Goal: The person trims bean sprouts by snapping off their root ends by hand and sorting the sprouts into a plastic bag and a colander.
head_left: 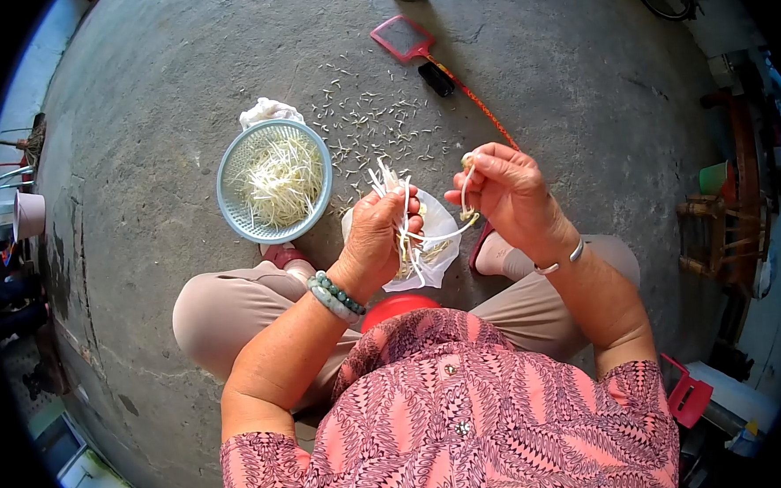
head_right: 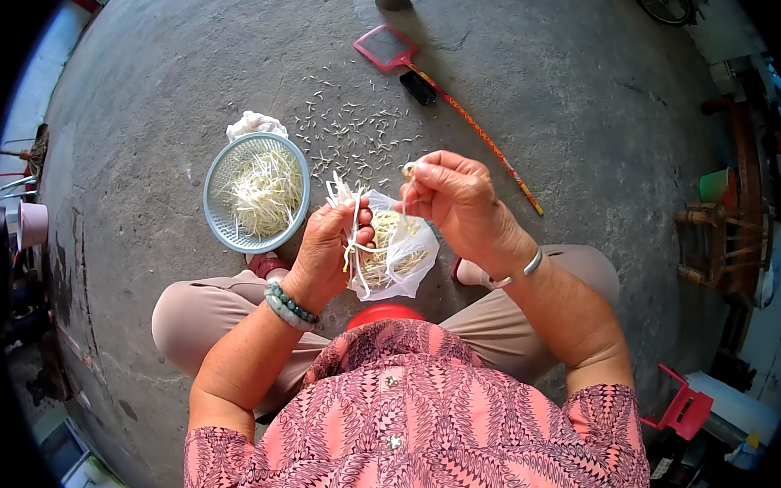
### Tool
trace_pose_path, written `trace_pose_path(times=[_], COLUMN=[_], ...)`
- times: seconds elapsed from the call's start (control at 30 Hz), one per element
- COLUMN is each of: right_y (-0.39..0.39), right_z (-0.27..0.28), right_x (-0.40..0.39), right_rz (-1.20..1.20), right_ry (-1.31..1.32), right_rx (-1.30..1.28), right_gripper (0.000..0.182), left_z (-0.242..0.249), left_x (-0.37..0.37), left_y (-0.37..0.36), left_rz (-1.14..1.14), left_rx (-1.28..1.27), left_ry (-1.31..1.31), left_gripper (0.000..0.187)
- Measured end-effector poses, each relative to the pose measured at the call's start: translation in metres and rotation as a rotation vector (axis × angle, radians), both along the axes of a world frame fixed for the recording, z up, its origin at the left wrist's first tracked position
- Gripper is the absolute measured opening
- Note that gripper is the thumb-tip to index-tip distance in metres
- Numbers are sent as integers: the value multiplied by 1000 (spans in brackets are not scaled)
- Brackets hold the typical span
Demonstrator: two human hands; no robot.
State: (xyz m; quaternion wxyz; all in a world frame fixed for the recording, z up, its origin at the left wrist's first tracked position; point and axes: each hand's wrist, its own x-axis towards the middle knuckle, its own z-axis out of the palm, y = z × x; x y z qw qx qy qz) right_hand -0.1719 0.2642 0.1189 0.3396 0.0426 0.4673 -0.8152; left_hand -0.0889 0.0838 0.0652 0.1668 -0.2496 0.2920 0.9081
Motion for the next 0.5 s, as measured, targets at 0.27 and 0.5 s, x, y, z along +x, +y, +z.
trace_pose_path(times=[0.27,0.5], right_y=[-11,-18], right_z=[-6,-8], right_x=[13,19], right_rz=[96,153], right_ry=[74,234], right_rx=[153,314], right_gripper=[13,11], left_z=[3,11], left_x=[0,1], left_y=[2,4], left_rz=[13,-90], left_rx=[25,40], left_ry=[20,107], left_gripper=[23,19])
